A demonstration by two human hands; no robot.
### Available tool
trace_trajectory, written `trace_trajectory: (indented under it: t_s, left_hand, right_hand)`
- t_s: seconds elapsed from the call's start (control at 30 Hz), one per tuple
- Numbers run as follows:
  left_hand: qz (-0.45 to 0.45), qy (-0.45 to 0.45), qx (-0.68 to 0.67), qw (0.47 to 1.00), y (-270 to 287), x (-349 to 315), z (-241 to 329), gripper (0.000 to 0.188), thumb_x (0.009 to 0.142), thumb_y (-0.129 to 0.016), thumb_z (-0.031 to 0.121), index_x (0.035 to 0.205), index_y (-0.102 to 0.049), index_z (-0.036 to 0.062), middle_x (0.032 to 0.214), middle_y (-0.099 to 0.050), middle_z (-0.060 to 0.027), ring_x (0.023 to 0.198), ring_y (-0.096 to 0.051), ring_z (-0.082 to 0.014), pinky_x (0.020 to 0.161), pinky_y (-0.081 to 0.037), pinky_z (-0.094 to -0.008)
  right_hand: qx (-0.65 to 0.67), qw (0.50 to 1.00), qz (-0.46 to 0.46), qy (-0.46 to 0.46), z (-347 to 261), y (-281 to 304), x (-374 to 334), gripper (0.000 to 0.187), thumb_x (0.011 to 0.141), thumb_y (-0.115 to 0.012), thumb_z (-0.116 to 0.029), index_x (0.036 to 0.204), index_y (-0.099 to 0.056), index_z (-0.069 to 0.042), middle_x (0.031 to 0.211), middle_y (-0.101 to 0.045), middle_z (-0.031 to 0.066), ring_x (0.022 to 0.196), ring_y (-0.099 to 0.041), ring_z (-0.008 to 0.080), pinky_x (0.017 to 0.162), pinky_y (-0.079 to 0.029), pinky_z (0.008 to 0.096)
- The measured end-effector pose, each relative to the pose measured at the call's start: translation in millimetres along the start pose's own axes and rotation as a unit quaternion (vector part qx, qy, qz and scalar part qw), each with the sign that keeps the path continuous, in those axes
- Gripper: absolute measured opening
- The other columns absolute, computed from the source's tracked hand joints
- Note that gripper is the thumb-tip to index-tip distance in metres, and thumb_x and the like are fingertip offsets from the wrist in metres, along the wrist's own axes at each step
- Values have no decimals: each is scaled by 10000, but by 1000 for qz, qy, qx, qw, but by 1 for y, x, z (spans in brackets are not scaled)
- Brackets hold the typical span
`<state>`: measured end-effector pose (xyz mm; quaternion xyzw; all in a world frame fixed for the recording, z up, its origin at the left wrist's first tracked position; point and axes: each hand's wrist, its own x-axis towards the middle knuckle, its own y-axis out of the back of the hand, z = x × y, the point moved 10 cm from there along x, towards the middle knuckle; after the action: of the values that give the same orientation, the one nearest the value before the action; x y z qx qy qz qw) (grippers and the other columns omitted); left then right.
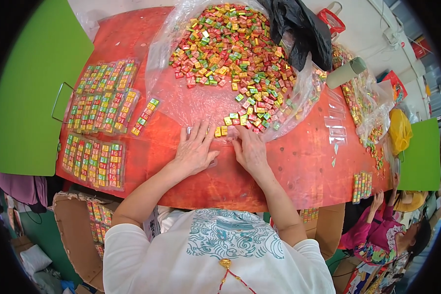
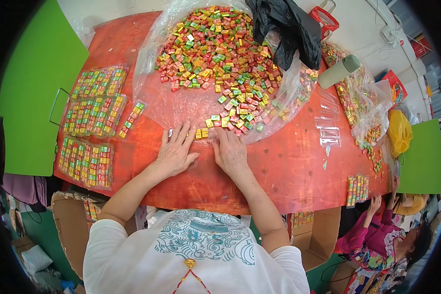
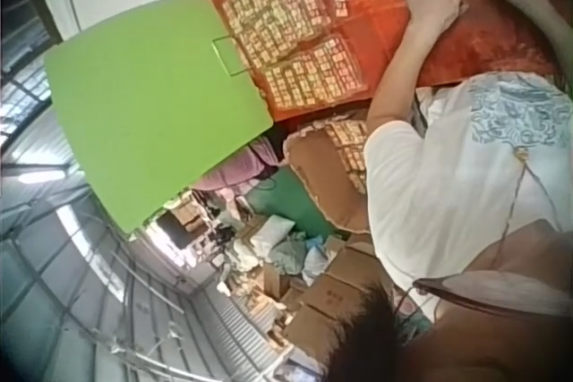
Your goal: Placing small colored square blocks into plastic packaging strips on a factory workbench.
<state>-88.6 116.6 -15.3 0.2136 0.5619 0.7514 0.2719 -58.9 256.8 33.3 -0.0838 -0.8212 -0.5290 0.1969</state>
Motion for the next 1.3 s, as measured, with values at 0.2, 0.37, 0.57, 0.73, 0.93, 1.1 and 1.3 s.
trace_trajectory:
  t_s: [0.2,0.37,0.57,0.73,0.93,1.1,1.3]
  left_hand:
    - [18,33,-5,999,-5,2,0,922,918,-627,490,1597,-215,22,1658,-172,-240,1528,-188,-423,1159,-154,-690]
    - [9,46,-7,999,-6,3,-1,919,921,-620,495,1595,-216,19,1658,-149,-258,1532,-158,-437,1164,-135,-693]
    - [2,48,-9,999,-5,-2,0,896,922,-620,488,1589,-245,23,1660,-137,-259,1541,-126,-429,1164,-119,-697]
    - [-2,40,-17,999,-1,-5,1,855,924,-623,475,1585,-286,51,1670,-127,-239,1550,-101,-416,1161,-114,-700]
    - [25,-25,-16,999,16,8,15,791,916,-644,432,1588,-326,162,1642,-207,-240,1517,-195,-436,1146,-159,-712]
    - [2,-35,-60,998,6,22,10,682,918,-660,301,1536,-419,146,1602,-316,-219,1483,-279,-425,1143,-252,-637]
    - [53,-52,-46,996,2,18,8,606,925,-645,268,1485,-476,110,1589,-343,-215,1478,-301,-405,1154,-273,-601]
  right_hand:
    - [-57,998,-13,-34,2,-8,0,230,880,-726,-218,1029,-632,-70,893,-655,86,865,-642,272,808,-445,414]
    - [-69,995,-60,-31,5,-12,2,232,885,-722,-245,1011,-629,-73,902,-659,86,880,-648,266,802,-446,409]
    - [-34,998,-51,-18,0,-5,1,264,870,-731,-237,1039,-621,-66,935,-665,94,900,-650,284,801,-475,424]
    - [-48,996,-66,-34,3,-10,-2,248,855,-731,-206,1017,-609,-63,932,-664,101,884,-650,297,793,-483,435]
    - [-18,996,-78,-33,10,-15,-4,226,844,-721,-193,1012,-637,-68,922,-650,86,898,-648,276,780,-466,421]
    - [31,996,-32,-76,19,-10,-5,166,851,-711,-179,949,-632,-71,841,-646,89,827,-649,285,768,-456,422]
    - [58,993,-5,-105,25,-9,-1,141,849,-719,-160,921,-642,-65,804,-656,90,760,-643,287,756,-443,414]
